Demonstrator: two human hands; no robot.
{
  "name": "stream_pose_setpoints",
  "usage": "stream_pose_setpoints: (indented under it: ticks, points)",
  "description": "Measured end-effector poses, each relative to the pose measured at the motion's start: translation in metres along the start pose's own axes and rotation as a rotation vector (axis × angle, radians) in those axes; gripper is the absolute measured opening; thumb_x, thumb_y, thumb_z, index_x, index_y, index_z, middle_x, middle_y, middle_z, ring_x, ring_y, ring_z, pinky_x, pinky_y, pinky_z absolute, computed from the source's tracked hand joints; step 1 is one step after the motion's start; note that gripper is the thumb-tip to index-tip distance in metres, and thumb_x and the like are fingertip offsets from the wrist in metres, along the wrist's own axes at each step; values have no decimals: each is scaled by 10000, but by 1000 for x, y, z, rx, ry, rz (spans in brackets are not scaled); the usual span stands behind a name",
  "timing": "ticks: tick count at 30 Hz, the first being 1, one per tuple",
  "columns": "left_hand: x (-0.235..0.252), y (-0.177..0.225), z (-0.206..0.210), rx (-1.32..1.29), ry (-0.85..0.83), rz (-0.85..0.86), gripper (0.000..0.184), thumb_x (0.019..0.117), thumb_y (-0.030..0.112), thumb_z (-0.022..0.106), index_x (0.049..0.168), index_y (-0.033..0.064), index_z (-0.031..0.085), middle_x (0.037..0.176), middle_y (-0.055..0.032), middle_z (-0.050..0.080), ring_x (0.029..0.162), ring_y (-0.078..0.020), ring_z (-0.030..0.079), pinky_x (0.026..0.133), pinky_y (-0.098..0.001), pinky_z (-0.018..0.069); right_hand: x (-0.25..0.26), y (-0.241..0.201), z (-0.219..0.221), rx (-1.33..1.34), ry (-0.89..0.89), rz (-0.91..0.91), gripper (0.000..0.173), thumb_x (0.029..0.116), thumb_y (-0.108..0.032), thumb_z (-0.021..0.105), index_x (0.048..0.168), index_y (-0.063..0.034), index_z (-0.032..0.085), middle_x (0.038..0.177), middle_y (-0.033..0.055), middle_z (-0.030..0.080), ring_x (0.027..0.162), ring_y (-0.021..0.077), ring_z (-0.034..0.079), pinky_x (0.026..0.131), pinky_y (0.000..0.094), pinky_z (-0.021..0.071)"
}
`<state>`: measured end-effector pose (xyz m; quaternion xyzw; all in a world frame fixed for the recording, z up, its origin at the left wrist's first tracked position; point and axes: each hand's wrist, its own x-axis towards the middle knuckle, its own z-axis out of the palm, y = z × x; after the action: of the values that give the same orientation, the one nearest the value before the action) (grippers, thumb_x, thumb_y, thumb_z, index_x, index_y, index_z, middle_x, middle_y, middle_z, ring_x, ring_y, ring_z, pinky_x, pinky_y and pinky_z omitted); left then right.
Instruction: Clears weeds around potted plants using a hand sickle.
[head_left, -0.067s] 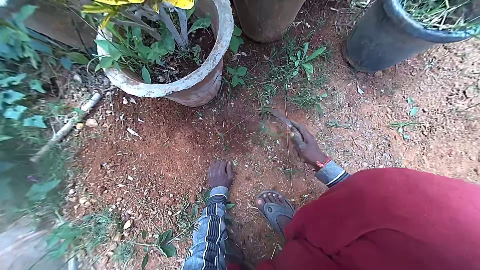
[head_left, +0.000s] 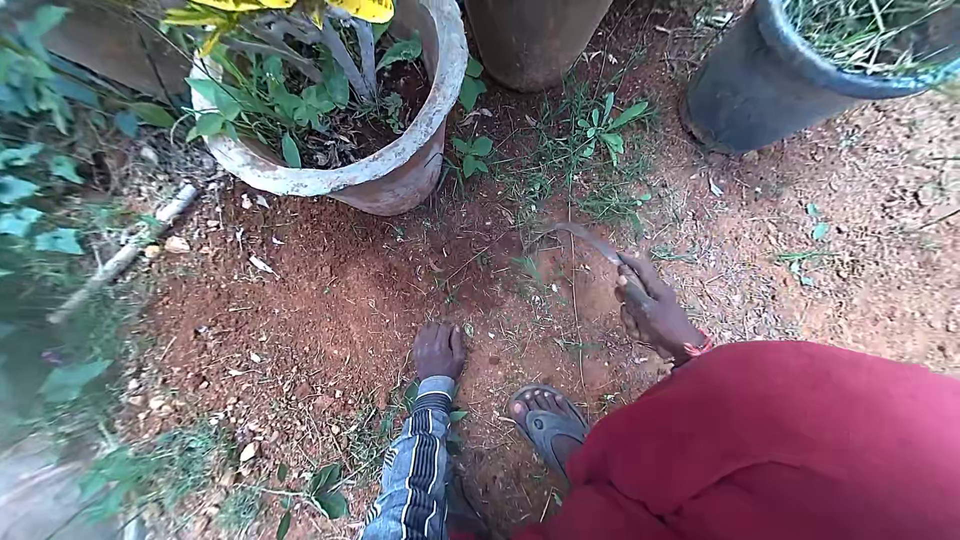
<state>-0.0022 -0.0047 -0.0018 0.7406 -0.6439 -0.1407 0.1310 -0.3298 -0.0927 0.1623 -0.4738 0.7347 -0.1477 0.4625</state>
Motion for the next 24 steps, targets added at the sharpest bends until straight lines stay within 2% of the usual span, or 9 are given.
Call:
stream_pose_setpoints:
  ticks: [1,3,6,8,10,12,16,20,24]
  points:
    - [-1,-2,2,0,10,0,391,1015,296,485,937,16,746,954,-205,720,985,-423,692,894,-586,539,-1,40,-12,157,65,-112,479,1088,-205,415,1558,-114,391,832,126,547,445,176,433,379,321,397]
    - [-4,-4,5,2,12,-3,381,1016,300,495,933,24,744,943,-193,721,979,-410,695,901,-576,544,-13,92,-47,232,99,-167,503,1053,-298,463,1550,-231,420,797,18,537,463,82,426,394,268,406]
    - [-2,-1,3,-4,-6,-13,384,1022,303,501,927,20,743,948,-190,723,979,-404,698,901,-572,548,-20,126,-63,224,151,-208,539,1020,-326,493,1543,-220,424,798,6,561,523,89,504,457,271,467]
    - [-2,0,1,-12,-21,-30,401,1026,306,494,926,13,749,973,-192,732,1002,-399,702,927,-566,546,-1,97,-25,239,141,-139,504,1050,-268,469,1548,-213,413,789,56,553,463,136,470,395,321,448]
    - [-3,-1,3,-16,15,-16,398,1019,297,497,911,9,749,962,-195,737,995,-398,708,928,-564,548,53,48,31,149,78,-70,490,1096,-208,418,1578,-156,343,944,153,590,599,226,563,532,426,518]
    - [-2,-2,6,-14,50,4,394,1011,294,502,906,8,752,951,-191,739,987,-394,713,926,-559,551,118,8,74,165,42,-134,500,1098,-178,394,1581,-80,311,1220,262,607,899,323,642,811,514,535]
    - [-7,-6,6,12,33,3,402,1028,314,495,919,21,746,963,-182,732,989,-384,707,927,-547,550,150,-46,81,187,-7,-173,512,1104,-219,377,1603,-145,290,1122,244,610,695,296,604,635,492,536]
    - [-2,0,1,-2,-11,-15,396,1029,308,498,941,18,752,983,-188,732,1008,-389,703,931,-551,548,89,1,16,277,29,-115,522,1105,-296,392,1611,-267,270,864,86,535,461,152,449,408,344,449]
    - [-5,-3,4,-6,8,-7,403,1021,320,496,934,25,755,959,-179,732,981,-381,705,902,-543,555,24,44,-20,251,64,-154,540,1060,-324,430,1591,-294,332,784,31,517,417,125,415,356,321,416]
